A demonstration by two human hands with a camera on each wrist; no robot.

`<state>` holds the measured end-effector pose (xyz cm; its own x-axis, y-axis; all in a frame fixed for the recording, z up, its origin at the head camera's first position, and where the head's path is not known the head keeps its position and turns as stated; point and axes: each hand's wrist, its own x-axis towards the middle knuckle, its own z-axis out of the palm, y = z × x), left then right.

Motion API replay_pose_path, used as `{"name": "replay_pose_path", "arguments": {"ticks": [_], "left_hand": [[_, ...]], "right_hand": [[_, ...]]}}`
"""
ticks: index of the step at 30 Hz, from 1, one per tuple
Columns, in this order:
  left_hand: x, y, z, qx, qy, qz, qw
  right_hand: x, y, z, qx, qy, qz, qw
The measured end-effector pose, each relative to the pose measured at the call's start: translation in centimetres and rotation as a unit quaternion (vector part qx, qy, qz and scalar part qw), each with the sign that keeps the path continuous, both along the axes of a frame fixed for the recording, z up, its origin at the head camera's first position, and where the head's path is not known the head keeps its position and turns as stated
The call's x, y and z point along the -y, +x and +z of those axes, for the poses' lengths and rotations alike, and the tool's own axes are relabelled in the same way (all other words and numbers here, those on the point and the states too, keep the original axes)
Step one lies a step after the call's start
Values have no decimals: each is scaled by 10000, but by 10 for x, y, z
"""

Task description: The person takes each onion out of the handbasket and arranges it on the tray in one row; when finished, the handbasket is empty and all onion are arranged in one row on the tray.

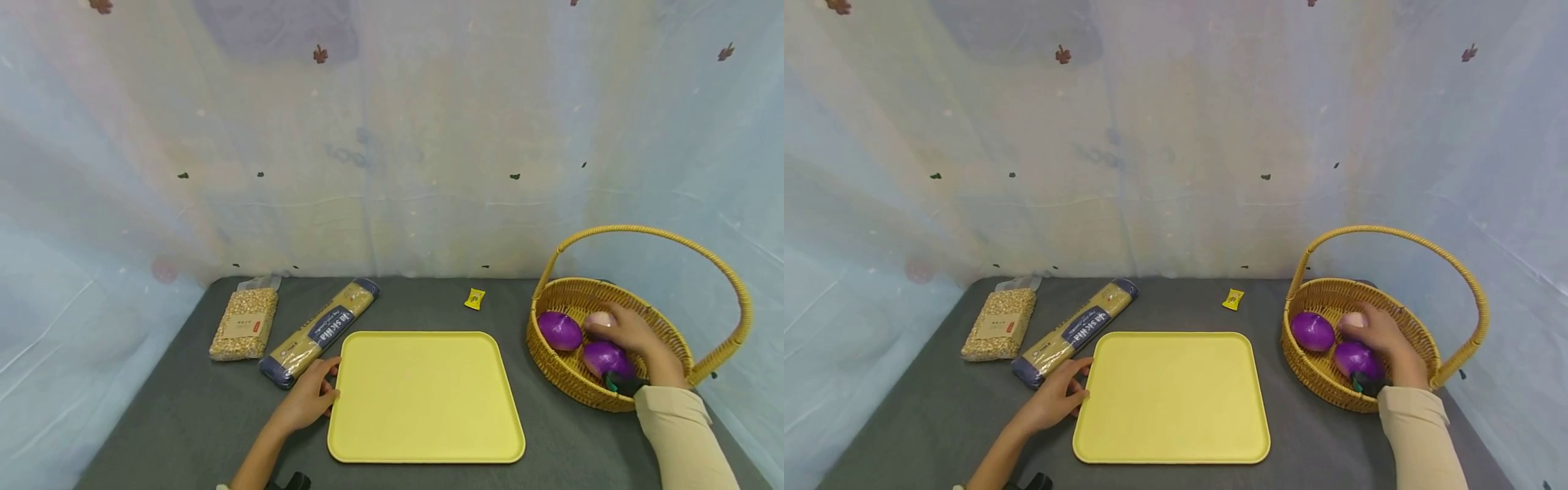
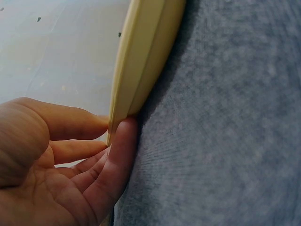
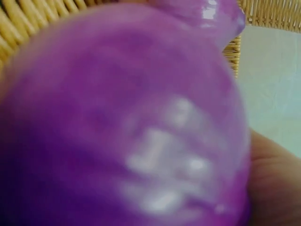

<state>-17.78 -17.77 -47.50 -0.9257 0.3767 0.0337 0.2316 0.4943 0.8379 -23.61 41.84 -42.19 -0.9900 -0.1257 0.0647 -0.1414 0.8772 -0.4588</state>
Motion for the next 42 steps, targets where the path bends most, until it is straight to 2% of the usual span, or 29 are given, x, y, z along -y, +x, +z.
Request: {"name": "replay_pose_path", "arguments": {"ticks": [10, 22, 33, 42], "left_hand": [[-1, -1, -1, -24, -36, 117, 9999], [-1, 0, 2, -13, -25, 109, 9999], [-1, -2, 1, -20, 46, 63, 10000], [0, 0, -2, -32, 57, 30, 10000]], "right_hand": [[2, 2, -3, 138, 12, -93, 9999], [3, 0, -2, 142, 31, -252, 9996], [1, -3, 1, -225, -54, -320, 9992], [4, -4, 11, -509, -123, -82, 9986]]}}
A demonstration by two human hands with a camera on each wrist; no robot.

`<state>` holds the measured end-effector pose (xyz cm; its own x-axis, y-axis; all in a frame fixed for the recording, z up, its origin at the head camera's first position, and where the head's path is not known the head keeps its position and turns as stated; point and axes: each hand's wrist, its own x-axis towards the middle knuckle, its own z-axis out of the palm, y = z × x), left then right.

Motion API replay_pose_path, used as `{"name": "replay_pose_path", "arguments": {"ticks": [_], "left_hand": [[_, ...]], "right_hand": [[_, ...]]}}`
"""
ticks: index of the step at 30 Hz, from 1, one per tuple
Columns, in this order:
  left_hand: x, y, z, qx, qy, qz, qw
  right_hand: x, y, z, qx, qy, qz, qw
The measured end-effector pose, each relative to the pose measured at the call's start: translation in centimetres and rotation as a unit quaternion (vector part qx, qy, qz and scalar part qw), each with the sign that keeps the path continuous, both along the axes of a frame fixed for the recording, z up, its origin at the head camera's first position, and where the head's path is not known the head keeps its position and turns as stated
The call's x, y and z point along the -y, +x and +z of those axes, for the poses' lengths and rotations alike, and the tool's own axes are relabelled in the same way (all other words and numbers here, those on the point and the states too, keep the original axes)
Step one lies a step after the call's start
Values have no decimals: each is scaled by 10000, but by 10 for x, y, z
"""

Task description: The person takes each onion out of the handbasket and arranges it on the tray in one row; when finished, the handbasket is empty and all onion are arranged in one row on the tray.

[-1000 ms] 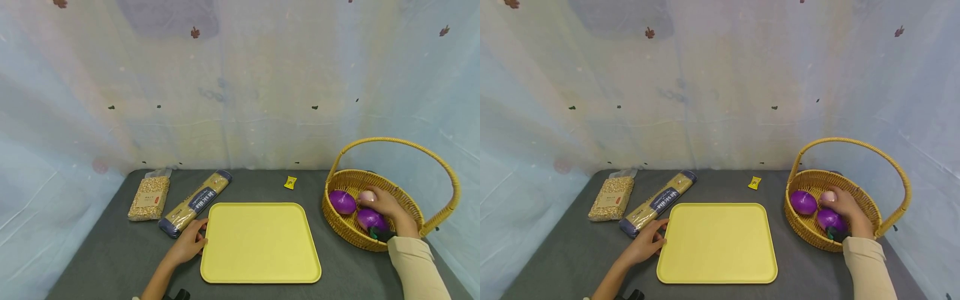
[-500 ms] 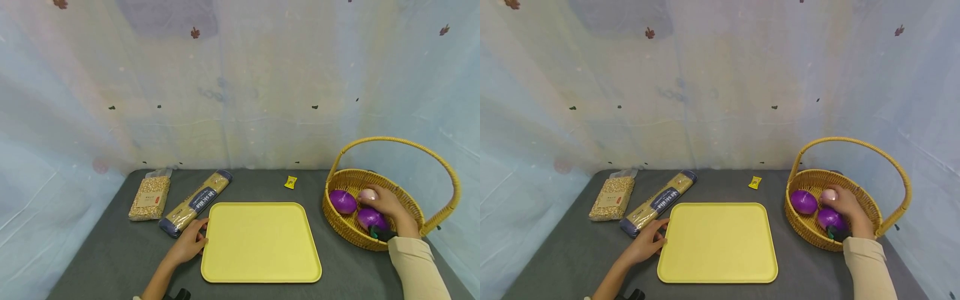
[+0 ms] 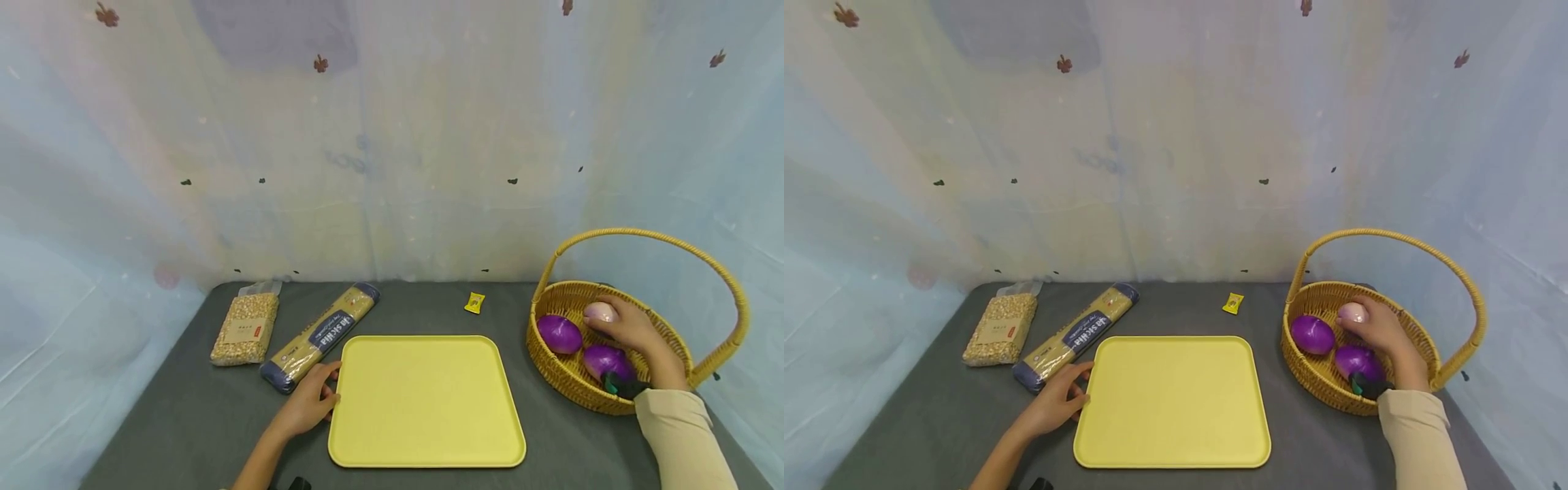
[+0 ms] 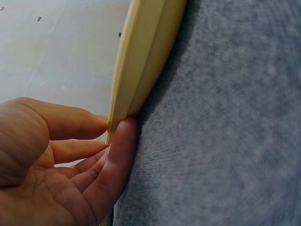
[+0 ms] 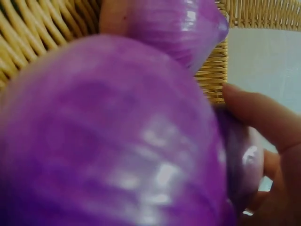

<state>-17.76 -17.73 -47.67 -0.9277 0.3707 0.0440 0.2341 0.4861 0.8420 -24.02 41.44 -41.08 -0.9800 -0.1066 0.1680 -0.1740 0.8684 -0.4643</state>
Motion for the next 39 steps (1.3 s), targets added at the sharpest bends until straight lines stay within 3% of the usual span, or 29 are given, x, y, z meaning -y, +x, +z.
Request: {"name": "replay_pose_path", "arguments": {"ticks": [11, 24, 39], "left_hand": [[0, 1, 0, -18, -45, 56, 10000], [2, -1, 0, 25, -64, -46, 10000], [0, -2, -1, 56, 15, 15, 10000]], "right_hand": [[12, 9, 32, -272, -163, 222, 9993], [34, 23, 56, -773, -58, 592, 9952], [56, 37, 71, -1068, 148, 973, 9894]]}}
